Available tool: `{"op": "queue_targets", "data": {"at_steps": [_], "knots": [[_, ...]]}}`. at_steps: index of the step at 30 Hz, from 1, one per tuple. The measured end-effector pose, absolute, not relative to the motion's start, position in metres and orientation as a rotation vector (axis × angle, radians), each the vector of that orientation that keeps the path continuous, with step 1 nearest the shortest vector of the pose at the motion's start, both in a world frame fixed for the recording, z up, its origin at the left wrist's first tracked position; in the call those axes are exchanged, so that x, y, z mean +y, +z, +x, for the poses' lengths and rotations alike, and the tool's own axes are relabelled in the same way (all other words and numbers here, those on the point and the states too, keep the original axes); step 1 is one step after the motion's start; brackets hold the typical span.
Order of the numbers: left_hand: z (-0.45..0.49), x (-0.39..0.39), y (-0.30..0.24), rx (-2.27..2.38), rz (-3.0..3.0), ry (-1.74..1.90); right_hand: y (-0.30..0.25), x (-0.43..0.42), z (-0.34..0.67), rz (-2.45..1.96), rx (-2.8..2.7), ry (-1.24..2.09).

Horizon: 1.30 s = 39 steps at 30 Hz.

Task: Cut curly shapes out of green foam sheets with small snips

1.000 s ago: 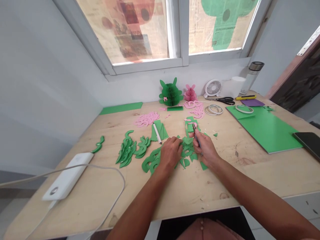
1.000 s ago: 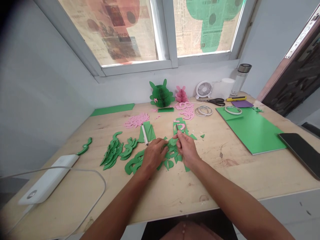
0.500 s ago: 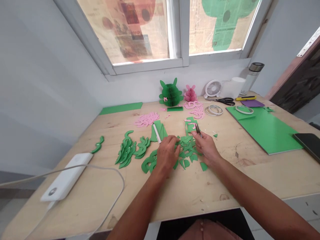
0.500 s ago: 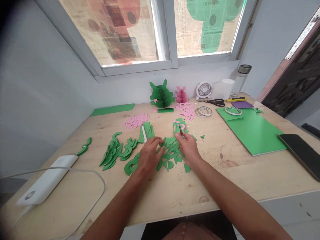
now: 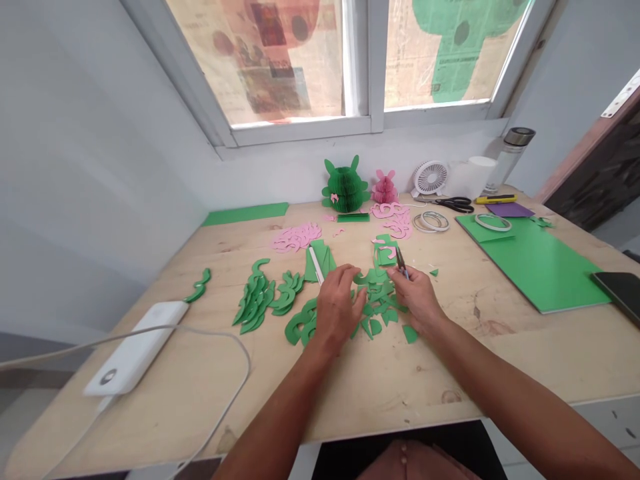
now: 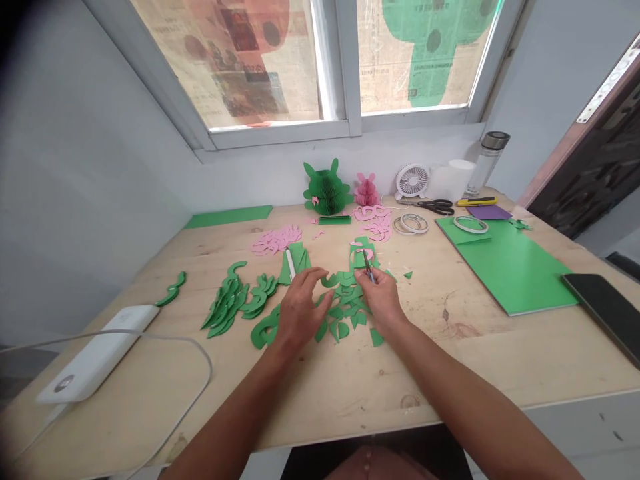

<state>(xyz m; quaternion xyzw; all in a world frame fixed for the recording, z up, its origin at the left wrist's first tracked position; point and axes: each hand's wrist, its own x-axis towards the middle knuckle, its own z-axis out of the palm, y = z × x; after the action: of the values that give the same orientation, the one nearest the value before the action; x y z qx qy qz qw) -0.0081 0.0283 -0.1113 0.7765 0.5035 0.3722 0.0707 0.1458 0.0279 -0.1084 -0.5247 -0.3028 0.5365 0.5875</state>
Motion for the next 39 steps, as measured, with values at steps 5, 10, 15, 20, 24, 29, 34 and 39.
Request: {"op": "queue_targets", "data": {"at_steps": [5,10,15,20,24,29,34,39], "knots": [[-0.006,0.027,-0.107,1.535,1.959,1.301,-0.109,0.028,0.146,-1.14,-0.662,1.263],[-0.005,0.036,-0.111,1.234,1.259,1.205,-0.106,0.026,0.143,-1.089,-0.664,1.311],[-0.007,0.039,-0.109,1.069,0.921,1.084,-0.106,0.024,0.142,-1.087,-0.676,1.344],[-0.009,0.04,-0.105,1.082,0.847,1.174,-0.111,0.025,0.142,-1.108,-0.719,1.394],[-0.01,0.042,-0.104,1.088,0.805,1.245,-0.113,0.025,0.14,-1.137,-0.787,1.444],[-0.011,0.043,-0.103,1.07,0.758,1.308,-0.111,0.019,0.136,-1.15,-0.929,1.531],[-0.012,0.043,-0.103,1.047,0.768,1.296,-0.109,0.016,0.134,-1.156,-0.971,1.508],[-0.009,0.04,-0.104,0.995,0.895,1.103,-0.11,0.02,0.136,-1.17,-0.854,1.417]]}}
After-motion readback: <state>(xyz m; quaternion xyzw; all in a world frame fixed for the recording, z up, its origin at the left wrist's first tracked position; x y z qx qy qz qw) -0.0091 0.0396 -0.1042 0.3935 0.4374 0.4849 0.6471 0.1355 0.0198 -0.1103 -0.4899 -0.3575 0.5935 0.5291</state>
